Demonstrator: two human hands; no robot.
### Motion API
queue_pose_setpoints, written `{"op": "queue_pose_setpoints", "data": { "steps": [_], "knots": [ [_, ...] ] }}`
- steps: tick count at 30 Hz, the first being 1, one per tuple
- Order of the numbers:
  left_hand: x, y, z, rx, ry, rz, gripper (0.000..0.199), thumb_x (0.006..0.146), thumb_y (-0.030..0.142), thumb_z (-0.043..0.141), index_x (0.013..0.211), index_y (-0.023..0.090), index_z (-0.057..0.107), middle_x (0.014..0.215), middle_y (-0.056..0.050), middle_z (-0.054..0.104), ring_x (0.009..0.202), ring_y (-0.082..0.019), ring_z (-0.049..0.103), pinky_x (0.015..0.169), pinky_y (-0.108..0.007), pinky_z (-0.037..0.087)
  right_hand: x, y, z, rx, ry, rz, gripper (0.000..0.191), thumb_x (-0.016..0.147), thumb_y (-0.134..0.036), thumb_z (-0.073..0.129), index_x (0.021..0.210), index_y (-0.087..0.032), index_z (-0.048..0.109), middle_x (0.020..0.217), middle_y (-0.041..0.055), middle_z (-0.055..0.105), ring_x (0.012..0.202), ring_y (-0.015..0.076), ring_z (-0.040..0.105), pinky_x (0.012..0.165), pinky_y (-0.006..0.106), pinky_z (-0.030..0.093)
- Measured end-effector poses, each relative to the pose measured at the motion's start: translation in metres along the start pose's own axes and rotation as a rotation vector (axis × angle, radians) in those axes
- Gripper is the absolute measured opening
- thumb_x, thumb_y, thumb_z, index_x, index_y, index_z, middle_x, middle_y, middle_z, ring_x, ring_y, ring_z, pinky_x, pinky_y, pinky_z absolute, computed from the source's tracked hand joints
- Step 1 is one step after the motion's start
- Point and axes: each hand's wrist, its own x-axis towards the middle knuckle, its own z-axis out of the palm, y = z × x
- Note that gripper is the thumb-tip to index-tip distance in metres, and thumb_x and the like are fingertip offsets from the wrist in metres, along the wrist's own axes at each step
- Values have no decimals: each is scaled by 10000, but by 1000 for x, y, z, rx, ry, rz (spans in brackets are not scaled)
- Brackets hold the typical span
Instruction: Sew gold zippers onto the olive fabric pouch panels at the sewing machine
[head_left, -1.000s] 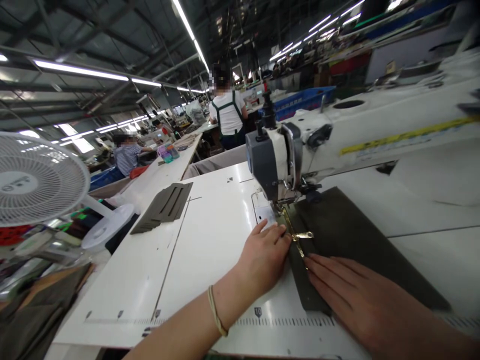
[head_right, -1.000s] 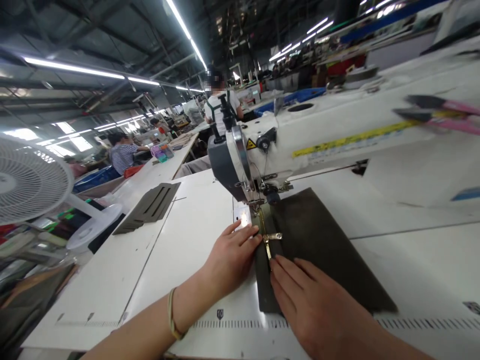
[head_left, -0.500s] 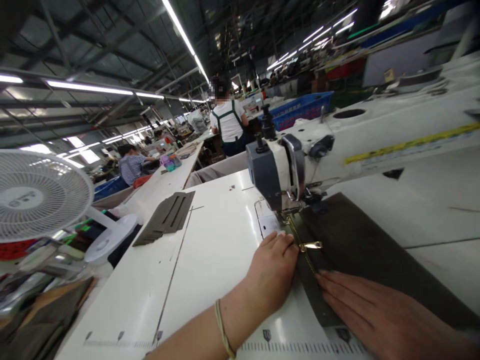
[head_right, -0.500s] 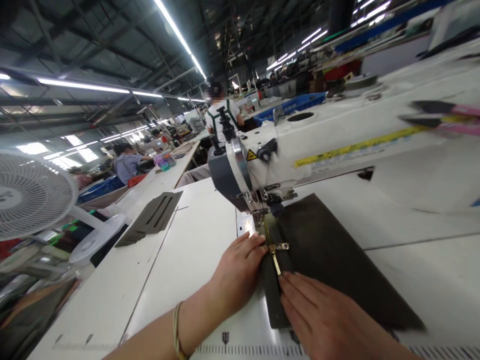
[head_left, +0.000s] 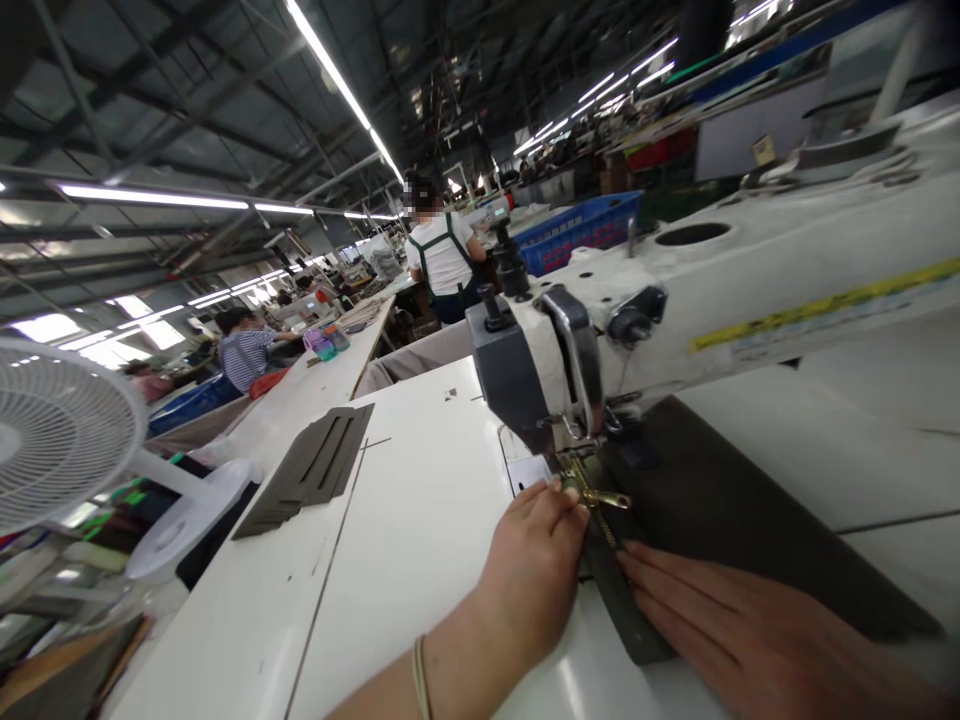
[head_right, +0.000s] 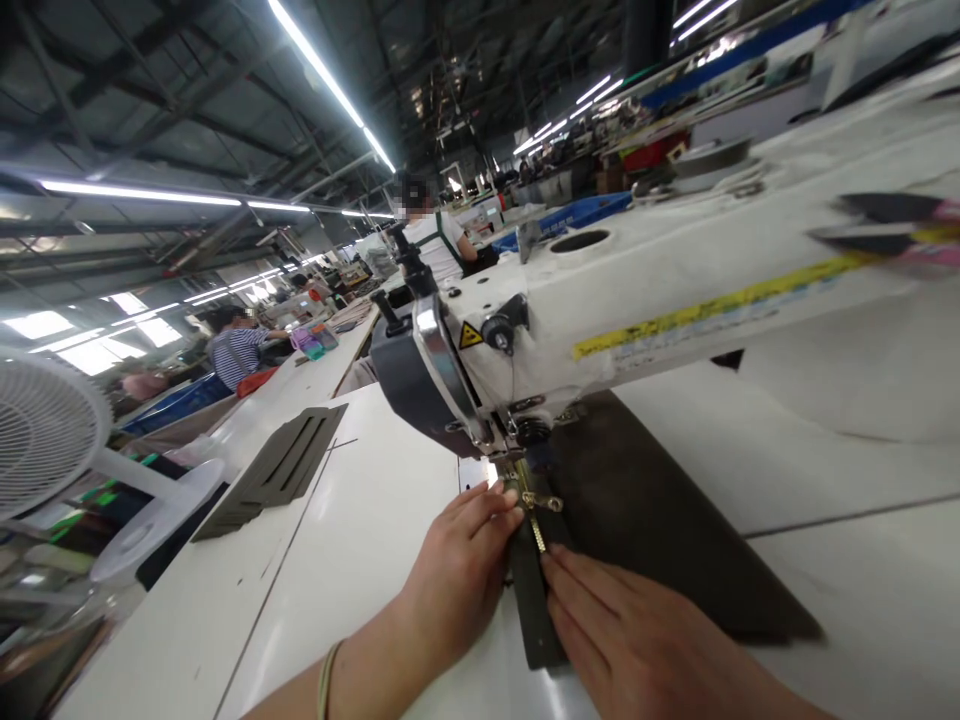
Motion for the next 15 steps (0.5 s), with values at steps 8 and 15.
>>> {"op": "queue_pose_setpoints", "data": {
  "steps": [8,15],
  "knots": [
    [2,-5,1,-62,-170,-146,209,874,77,430,1023,109,572,1045,-143,578,1027,-244,565,921,-389,523,-3,7,5,32,-19,10,448,819,9,297,878,-159,708,937,56,711,872,133,648,795,226,534],
    [3,2,-11,23,-300,-128,255,819,85,482,1058,83,569,1052,-144,598,1111,-265,514,1076,-439,370,13,40,10,272,-290,406,290,911,-337,412,817,-216,659,741,36,679,664,172,652,577,272,516]
  ]
}}
